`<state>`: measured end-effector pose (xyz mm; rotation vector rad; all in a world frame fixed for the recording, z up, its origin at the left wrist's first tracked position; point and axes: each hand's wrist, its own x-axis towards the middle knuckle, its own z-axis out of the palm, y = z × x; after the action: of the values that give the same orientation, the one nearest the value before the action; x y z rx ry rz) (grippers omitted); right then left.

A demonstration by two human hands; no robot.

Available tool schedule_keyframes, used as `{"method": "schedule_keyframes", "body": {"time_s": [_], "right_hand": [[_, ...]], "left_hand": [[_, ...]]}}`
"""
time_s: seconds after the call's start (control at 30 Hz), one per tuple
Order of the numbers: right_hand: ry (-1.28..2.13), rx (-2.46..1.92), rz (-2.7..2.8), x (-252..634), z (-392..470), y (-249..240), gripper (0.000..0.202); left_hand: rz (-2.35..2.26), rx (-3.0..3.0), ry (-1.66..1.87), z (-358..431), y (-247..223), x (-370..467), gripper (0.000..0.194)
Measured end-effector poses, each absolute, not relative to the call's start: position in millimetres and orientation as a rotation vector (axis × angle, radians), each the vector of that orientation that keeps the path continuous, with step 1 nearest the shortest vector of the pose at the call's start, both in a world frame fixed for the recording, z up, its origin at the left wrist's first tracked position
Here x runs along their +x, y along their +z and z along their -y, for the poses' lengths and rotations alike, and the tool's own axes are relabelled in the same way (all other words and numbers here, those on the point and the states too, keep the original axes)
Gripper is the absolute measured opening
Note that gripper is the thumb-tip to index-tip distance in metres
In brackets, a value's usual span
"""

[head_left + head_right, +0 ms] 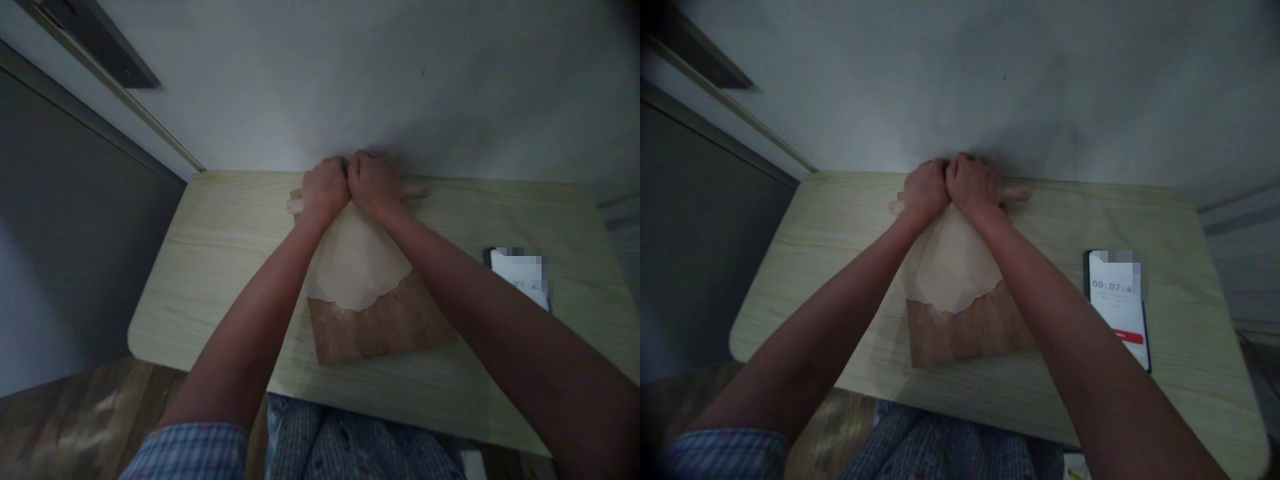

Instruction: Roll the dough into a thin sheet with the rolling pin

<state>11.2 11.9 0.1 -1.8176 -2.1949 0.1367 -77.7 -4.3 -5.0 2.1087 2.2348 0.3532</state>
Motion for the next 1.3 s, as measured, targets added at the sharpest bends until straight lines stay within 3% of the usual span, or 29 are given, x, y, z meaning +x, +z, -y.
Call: {"method": "schedule_keyframes", "body": {"time_s": [0.73, 0.97, 1.13, 1.3], "right_hand": [[0.006, -1.609, 2.241, 38, 83, -15, 0.045], [0.236, -1.584, 2.492, 56, 60, 10, 0.048], [0.115, -1.639, 2.549, 62, 30, 22, 0.044], [0.132, -1.642, 2.574, 50, 16, 10, 0.045]], "left_hand": [[-2.231, 2.265, 0.366, 97, -12, -56, 0.047], [-2.035, 2.379, 0.215, 99, 1, -66, 0.053], [-1.84, 2.385, 0.023, 78, 18, -79, 0.049], [-1.978, 2.323, 0.17, 49, 15, -92, 0.046]]}}
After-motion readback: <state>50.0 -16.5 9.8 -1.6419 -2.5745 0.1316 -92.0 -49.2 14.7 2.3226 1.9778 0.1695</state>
